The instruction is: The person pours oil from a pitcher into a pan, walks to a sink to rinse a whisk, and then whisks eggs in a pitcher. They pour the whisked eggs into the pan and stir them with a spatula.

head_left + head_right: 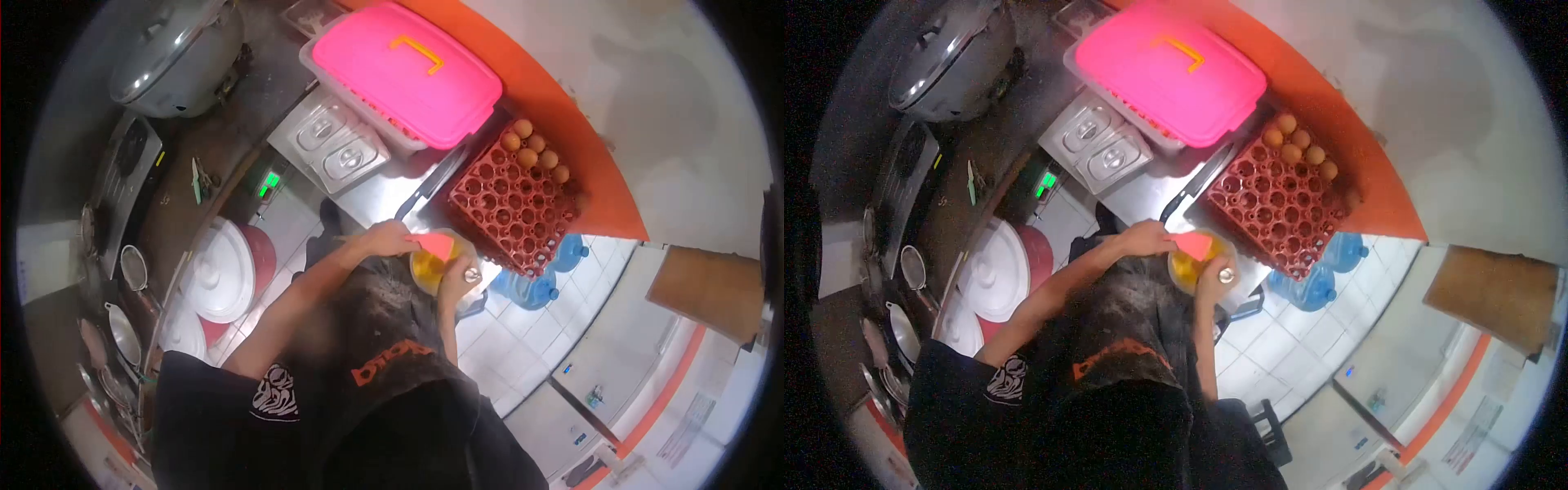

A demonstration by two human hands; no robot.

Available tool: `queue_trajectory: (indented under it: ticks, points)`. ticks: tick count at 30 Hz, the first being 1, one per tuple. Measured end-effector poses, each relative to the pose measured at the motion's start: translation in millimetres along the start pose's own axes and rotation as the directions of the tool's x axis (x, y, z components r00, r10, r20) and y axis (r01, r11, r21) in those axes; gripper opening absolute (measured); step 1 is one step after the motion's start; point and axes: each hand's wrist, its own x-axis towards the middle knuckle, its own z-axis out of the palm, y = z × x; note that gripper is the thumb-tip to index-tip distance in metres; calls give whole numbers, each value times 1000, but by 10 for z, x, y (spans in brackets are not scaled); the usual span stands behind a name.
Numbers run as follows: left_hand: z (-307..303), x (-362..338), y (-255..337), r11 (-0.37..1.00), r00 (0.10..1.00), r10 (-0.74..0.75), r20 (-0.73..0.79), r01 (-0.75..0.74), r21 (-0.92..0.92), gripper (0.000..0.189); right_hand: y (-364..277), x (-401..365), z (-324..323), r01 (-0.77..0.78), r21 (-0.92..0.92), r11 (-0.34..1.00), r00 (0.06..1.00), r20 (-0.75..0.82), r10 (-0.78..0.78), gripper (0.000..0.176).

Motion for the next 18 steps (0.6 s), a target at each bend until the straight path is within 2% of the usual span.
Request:
queue_trajectory:
  ticks: [1, 3, 4, 5, 6, 7, 8, 12, 14, 15, 18]
  points:
    - [-15, 20, -6, 1000, 999, 23, 25, -23, 20, 57, -46, 81, -81, 46, 103, 994, 996, -76, -38, 23]
    - [130, 107, -172, 967, 969, 213, -124, -191, 167, 58, -266, 243, -331, 102, 317, 943, 985, -168, -50, 18]
    - [1, -24, 53, 986, 998, 57, -17, -54, 161, 58, -363, 262, -352, 100, 439, 893, 984, -175, -24, 17]
    - [131, 55, -126, 990, 995, 79, -57, -71, 123, 58, -391, 212, -260, 85, 562, 823, 985, -174, 18, 17]
    - [95, -54, -74, 986, 982, 162, -95, -158, 50, 58, -315, 116, -89, -119, 433, 893, 975, -120, 188, 20]
    - [70, -101, -48, 965, 955, 261, -138, -257, 51, 59, -259, 90, -60, -171, 405, 898, 974, -67, 216, 19]
    - [93, -28, -86, 974, 975, 199, -96, -185, 131, 61, -331, 129, -92, -158, 468, 870, 983, -10, 184, 19]
    - [128, -152, -88, 995, 993, 83, -87, -78, 62, 56, -451, 299, -269, -177, 520, 836, 984, 98, 148, 17]
    - [118, -126, -56, 995, 995, 86, -59, -83, 49, 55, -455, 310, -217, -173, 517, 838, 985, 107, 137, 17]
    - [110, -142, -77, 985, 981, 166, -96, -160, 69, 52, -456, 331, -194, -168, 523, 835, 985, 120, 123, 17]
    - [189, -79, -126, 993, 993, 116, -14, -115, 24, 49, -451, 299, -194, -186, 491, 851, 980, 153, 126, 18]
